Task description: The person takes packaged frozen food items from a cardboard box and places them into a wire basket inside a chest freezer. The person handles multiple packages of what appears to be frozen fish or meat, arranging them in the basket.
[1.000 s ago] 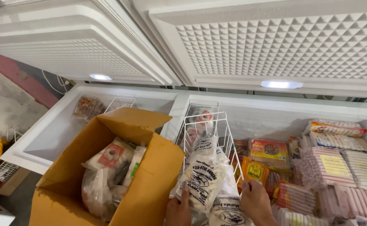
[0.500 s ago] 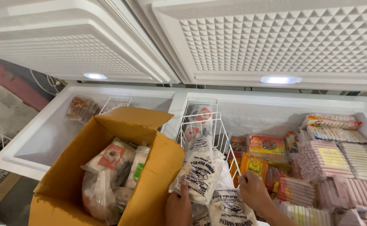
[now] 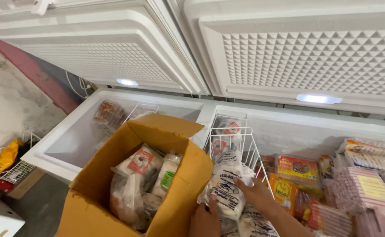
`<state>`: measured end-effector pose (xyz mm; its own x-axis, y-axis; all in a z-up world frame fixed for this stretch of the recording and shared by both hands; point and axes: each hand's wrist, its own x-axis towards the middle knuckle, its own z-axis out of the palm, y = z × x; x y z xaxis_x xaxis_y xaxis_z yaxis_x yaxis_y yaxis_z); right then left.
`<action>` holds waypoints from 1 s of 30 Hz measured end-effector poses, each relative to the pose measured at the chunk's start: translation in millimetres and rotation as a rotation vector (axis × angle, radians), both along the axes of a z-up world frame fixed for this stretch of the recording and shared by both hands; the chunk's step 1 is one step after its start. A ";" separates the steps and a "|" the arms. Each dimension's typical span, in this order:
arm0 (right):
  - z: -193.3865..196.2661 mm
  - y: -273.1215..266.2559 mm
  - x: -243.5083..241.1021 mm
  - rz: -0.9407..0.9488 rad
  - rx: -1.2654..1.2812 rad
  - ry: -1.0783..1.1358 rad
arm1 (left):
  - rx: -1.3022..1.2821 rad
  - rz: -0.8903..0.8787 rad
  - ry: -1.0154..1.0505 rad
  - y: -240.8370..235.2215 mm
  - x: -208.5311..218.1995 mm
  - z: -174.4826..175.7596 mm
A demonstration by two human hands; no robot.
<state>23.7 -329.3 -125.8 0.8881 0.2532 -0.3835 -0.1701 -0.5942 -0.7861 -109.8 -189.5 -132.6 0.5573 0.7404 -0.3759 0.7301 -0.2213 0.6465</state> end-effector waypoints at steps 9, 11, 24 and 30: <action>3.0 23.7 15.8 -0.381 0.462 0.594 | 0.280 -0.219 0.095 -10.8 -17.2 -39.8; 21.0 33.4 22.6 -0.392 0.552 0.525 | 0.449 -0.232 0.010 -3.5 -4.1 -97.7; 180.4 76.3 11.0 -0.352 0.864 0.101 | 0.834 -0.436 -0.110 -12.9 1.3 -70.2; 211.3 132.5 -18.1 -0.166 0.922 0.382 | 0.733 -0.010 -0.932 6.9 -31.4 149.9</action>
